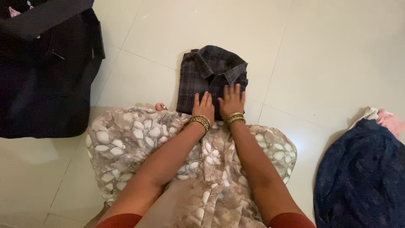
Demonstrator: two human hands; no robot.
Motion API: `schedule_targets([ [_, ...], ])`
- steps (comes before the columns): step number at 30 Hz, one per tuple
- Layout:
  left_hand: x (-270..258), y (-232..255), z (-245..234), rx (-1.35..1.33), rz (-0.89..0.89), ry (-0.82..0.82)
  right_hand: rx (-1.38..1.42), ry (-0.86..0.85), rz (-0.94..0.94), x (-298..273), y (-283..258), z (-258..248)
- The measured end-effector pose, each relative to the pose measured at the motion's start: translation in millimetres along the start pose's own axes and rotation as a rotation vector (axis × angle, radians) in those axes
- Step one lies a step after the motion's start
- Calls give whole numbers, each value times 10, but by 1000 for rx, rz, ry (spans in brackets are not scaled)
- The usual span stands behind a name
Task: The person folds a plaid shirt by smoothing the fabric, aligning the collar, and folding the sleeves and sides toward the center.
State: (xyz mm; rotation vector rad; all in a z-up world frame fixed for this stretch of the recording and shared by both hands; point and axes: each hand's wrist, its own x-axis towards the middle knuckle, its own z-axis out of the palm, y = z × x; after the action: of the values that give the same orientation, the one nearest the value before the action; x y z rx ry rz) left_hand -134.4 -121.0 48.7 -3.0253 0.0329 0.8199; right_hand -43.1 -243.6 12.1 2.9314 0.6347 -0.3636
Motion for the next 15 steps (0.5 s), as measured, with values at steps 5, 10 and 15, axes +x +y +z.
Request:
schedule_targets([
  [5, 206, 36, 280, -25, 9, 319, 133, 60, -161, 54, -2, 110],
  [10, 226, 46, 311, -122, 43, 160, 169, -28, -111, 240, 99, 111],
  [15, 175, 48, 235, -88, 55, 125, 0, -158, -4, 441, 259, 46],
])
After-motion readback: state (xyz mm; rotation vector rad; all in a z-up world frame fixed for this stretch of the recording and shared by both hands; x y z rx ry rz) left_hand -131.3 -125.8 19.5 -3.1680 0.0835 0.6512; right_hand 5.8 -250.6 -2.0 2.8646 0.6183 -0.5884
